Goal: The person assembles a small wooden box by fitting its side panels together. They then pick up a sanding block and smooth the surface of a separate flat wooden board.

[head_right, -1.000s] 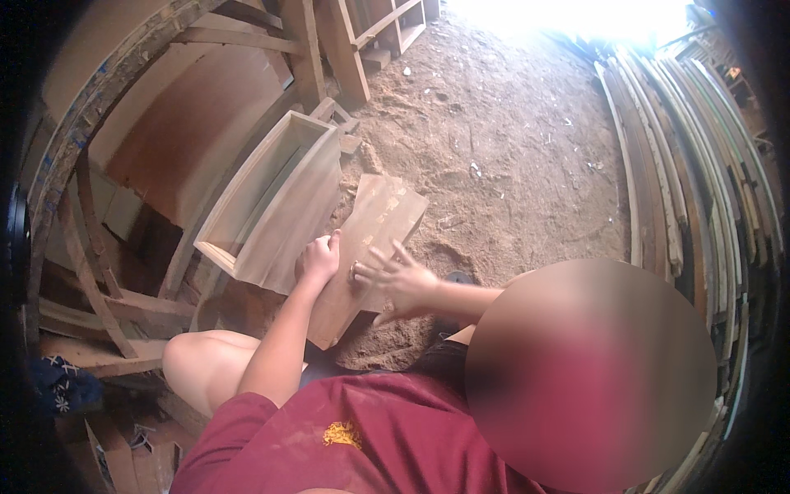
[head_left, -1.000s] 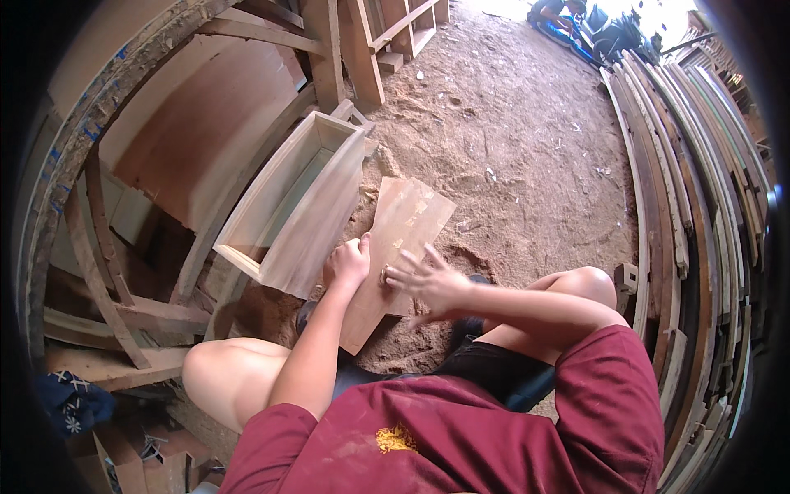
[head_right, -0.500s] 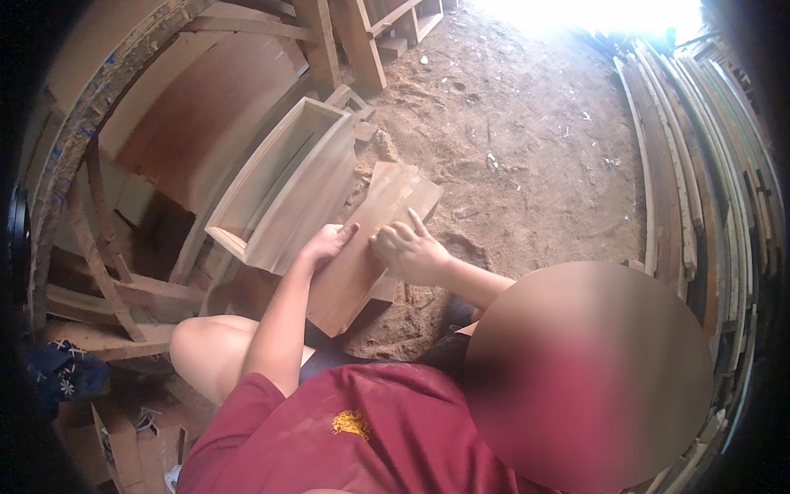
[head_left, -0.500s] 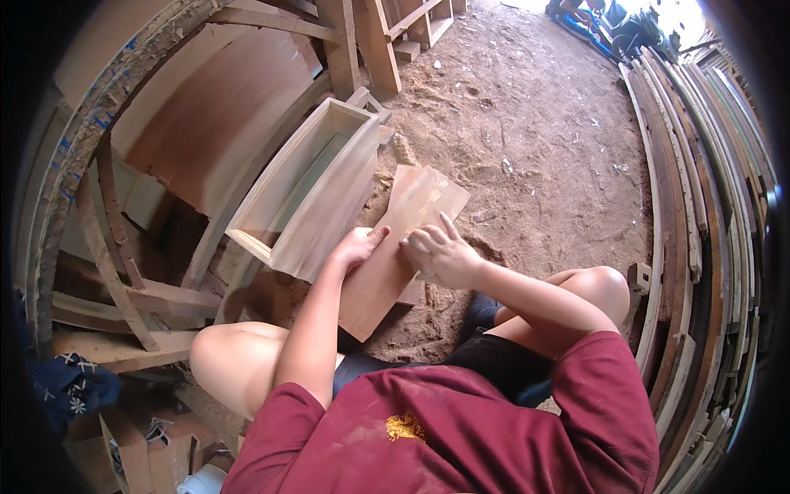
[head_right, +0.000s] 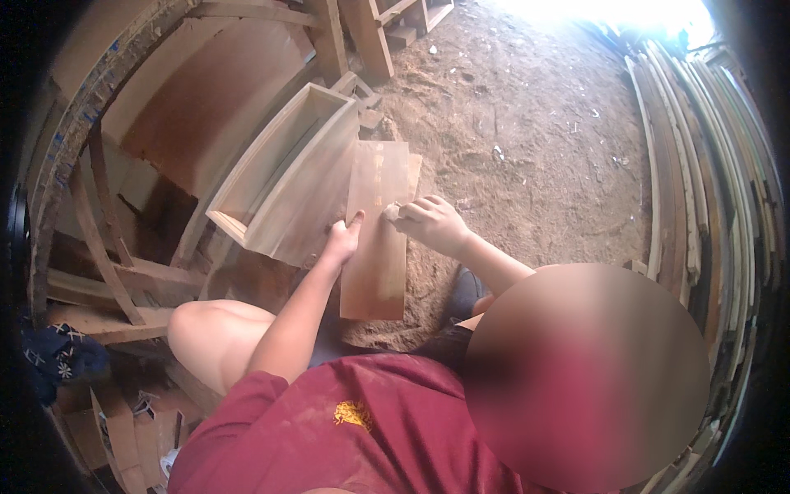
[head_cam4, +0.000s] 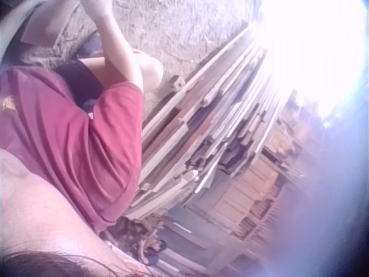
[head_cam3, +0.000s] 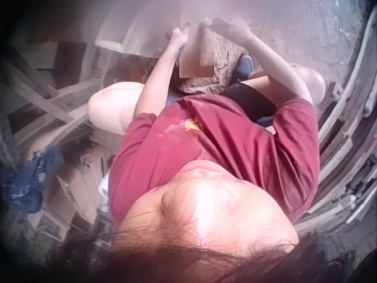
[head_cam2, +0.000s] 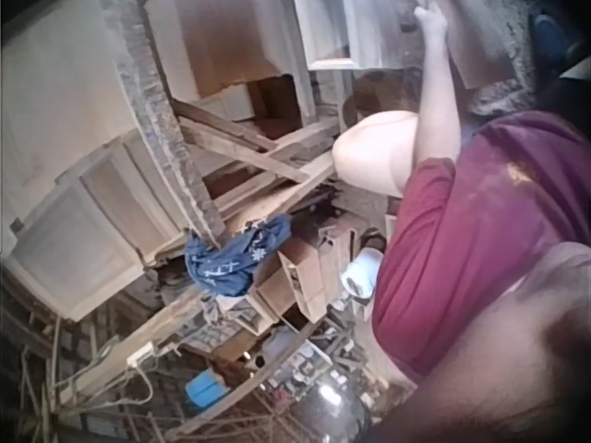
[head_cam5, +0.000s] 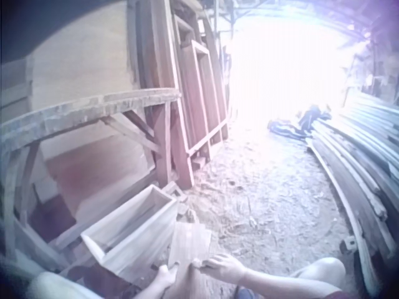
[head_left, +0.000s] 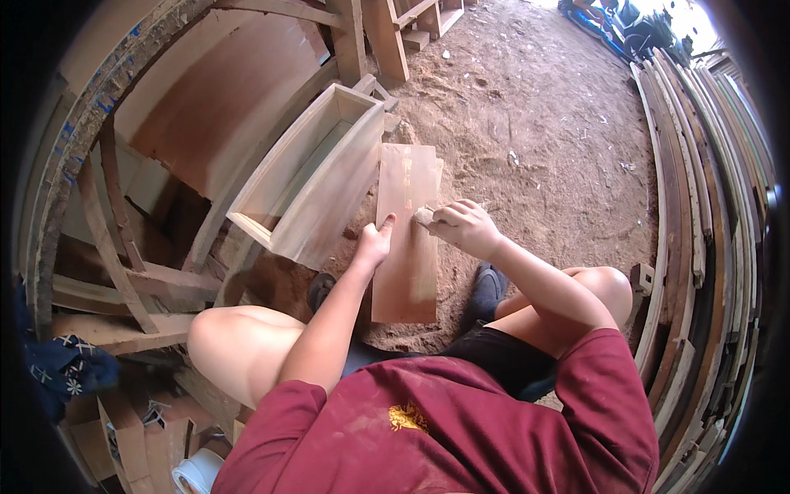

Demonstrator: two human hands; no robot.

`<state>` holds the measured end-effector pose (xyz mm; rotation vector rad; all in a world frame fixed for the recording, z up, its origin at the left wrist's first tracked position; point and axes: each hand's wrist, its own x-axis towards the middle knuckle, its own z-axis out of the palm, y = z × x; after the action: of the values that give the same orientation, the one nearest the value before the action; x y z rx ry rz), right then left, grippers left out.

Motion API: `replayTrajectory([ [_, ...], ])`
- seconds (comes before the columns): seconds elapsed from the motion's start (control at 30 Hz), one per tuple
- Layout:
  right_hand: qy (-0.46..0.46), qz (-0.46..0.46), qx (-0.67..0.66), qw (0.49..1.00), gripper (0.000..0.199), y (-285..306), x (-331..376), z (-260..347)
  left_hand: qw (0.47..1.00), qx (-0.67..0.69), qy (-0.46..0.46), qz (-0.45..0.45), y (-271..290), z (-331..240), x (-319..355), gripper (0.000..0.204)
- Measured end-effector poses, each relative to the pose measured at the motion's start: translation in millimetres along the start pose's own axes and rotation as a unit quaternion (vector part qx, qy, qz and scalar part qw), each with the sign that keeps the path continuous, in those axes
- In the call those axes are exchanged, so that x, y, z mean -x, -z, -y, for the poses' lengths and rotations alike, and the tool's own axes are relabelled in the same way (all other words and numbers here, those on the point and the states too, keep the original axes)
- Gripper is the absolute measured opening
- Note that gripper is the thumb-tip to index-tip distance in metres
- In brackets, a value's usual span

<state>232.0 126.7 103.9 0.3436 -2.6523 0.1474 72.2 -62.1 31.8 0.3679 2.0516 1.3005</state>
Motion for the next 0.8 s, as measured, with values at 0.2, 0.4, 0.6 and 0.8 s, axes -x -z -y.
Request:
replayTrajectory([
  [0.2,-0.023,0.036,-0.103,0.994,0.037,-8.7,11.3,15.4,0.995,-0.088,-0.009,-0.038,0.6,-1.2,-1.8,0.079],
  [0.4,-0.083,0.047,-0.152,0.984,0.044,-22.1,11.3,45.4,0.976,-0.193,-0.043,-0.087,-7.5,-14.9,3.6,0.090],
  [0.6,-0.033,0.081,-0.104,0.991,0.044,-10.3,-8.9,45.3,0.991,-0.114,-0.035,-0.055,-2.8,-7.9,-10.4,0.092],
  [0.8,-0.004,0.135,-0.090,0.987,0.053,-2.8,-22.4,34.4,0.991,-0.116,-0.040,-0.052,-7.9,-5.9,-14.2,0.083],
])
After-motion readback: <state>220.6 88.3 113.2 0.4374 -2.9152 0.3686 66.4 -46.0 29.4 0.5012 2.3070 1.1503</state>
